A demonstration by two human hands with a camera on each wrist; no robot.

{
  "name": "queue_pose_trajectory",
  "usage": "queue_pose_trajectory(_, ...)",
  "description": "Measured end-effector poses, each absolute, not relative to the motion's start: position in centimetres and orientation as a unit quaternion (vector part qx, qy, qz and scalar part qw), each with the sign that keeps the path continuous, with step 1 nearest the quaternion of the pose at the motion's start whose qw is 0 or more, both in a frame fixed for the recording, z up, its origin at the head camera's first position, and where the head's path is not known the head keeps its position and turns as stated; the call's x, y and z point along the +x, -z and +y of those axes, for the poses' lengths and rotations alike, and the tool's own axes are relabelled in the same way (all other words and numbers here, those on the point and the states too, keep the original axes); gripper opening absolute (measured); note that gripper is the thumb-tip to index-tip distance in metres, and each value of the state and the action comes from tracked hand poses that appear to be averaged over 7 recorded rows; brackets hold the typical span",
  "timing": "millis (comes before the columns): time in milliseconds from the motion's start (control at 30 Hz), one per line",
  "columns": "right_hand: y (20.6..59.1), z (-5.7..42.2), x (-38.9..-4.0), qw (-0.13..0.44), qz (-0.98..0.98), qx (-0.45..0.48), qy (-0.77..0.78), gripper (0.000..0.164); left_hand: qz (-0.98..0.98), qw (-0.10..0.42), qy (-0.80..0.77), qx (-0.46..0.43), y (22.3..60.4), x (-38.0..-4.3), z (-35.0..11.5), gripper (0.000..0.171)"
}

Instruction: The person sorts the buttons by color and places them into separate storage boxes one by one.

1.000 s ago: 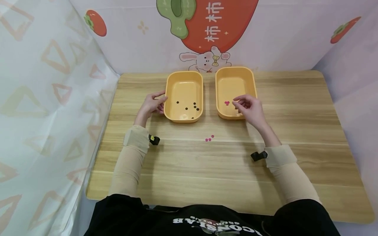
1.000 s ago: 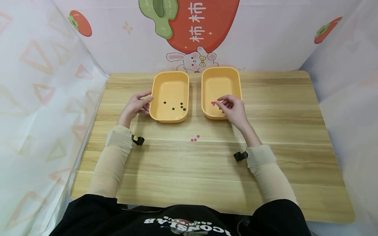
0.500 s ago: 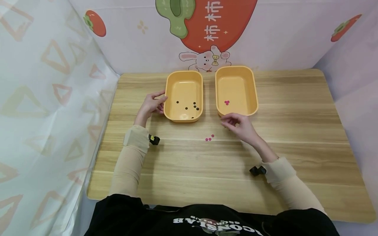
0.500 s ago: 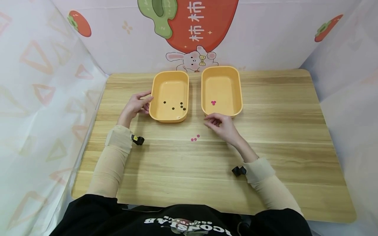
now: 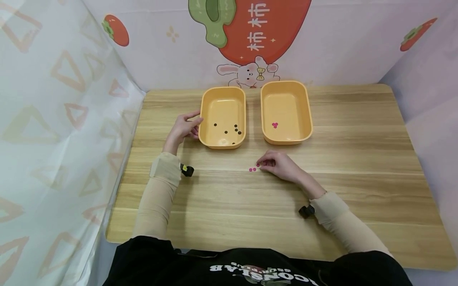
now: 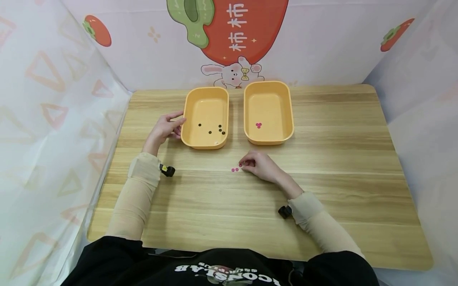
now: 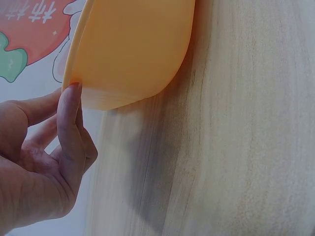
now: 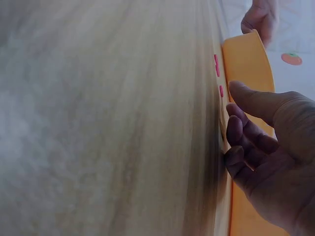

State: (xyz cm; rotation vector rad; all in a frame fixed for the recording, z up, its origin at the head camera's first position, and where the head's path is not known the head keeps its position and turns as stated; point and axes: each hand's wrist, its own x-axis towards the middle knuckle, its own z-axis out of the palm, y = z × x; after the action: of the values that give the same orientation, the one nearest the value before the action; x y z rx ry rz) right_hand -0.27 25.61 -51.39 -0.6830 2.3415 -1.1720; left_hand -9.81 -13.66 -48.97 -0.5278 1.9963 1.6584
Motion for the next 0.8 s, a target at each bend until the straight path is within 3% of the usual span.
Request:
queue_pose_trajectory(567,52.45,24.84,-0.52,0.181,0.856,-0.254,0.412,0.008,0.729,0.245,-0.609,-0.193,49.03,-9.96,-13.75,0.058)
queue_pose_trajectory(800,52.28,25.08,-0.27,0.201,0.855,-0.225,0.422,0.003,0.730,0.245,-0.608,-0.192,48.97,-9.83,-13.63,0.058)
